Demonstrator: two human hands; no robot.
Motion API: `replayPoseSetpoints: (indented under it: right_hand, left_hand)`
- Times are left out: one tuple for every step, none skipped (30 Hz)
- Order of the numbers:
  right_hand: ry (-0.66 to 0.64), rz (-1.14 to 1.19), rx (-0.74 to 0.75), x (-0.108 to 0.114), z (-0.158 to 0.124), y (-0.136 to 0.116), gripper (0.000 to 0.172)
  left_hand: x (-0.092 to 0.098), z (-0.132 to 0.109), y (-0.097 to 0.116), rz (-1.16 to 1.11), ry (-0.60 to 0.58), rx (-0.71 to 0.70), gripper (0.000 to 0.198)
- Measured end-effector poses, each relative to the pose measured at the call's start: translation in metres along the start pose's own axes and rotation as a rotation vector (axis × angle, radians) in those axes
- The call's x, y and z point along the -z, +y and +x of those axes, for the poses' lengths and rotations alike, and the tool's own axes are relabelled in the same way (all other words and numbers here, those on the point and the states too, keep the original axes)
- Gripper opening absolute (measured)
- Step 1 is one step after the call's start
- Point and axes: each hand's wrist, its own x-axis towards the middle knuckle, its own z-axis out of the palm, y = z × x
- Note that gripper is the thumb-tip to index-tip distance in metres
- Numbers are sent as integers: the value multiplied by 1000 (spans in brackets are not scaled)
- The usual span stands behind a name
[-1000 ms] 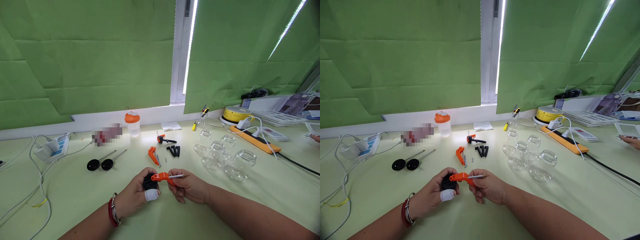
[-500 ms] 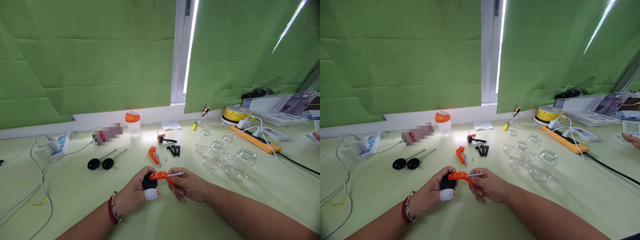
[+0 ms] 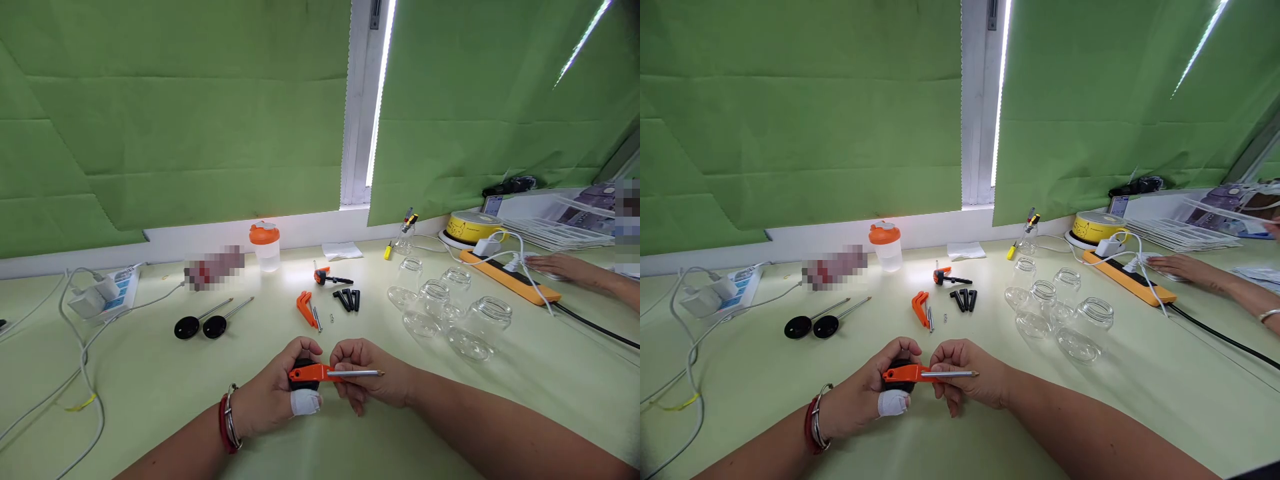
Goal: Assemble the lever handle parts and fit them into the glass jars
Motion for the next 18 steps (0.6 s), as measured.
replayPoseSetpoints:
  right_hand:
    - [-4, 0, -2, 0, 0, 0, 30]
    - [-9, 1, -4, -1, 0, 1, 29]
    - [-13, 4, -4, -1, 1, 1, 29]
    - [-16, 10, -3, -1, 1, 2, 28]
    - [-18, 15, -1, -1, 2, 2, 28]
    - [-19, 16, 0, -1, 2, 3, 28]
    - [-20, 13, 0, -2, 2, 4, 28]
    - [-20, 7, -3, -2, 3, 5, 28]
    - [-18, -4, -7, -2, 3, 5, 29]
    - [-13, -20, -10, -2, 3, 6, 30]
    - [1, -44, -8, -2, 3, 6, 31]
    - [23, -77, -2, -2, 3, 6, 31]
    - [55, -124, 11, 0, 4, 6, 32]
    - [100, -188, 33, 1, 5, 6, 32]
    - [159, -273, 66, 3, 6, 6, 33]
    - [229, -386, 113, 6, 7, 5, 33]
    - [300, -524, 172, 9, 9, 4, 32]
    - [363, -679, 234, 11, 11, 3, 29]
  left_hand:
    - [0, 0, 0, 4, 0, 1, 48]
    - [0, 0, 0, -4, -6, -1, 47]
    - [1, 0, 1, -28, -16, -5, 44]
    - [1, 0, 1, -60, -26, -9, 41]
    - [1, 0, 2, -95, -31, -8, 38]
    - [1, 1, 2, -126, -30, -4, 37]
    - [2, 1, 2, -147, -26, 5, 36]
    - [2, 1, 3, -163, -21, 18, 36]
    - [2, 1, 3, -175, -16, 30, 36]
    - [1, 2, 3, -188, -10, 38, 36]
    - [1, 2, 3, -206, 0, 40, 36]
    - [1, 2, 2, -230, 14, 37, 36]
    - [0, 2, 2, -259, 32, 30, 36]
    - [0, 2, 1, -292, 54, 21, 36]
    - [0, 2, 1, -327, 80, 13, 36]
    - [0, 3, 1, -363, 109, 7, 35]
    - [0, 3, 1, -399, 138, 5, 34]
    - [1, 4, 0, -431, 167, 6, 32]
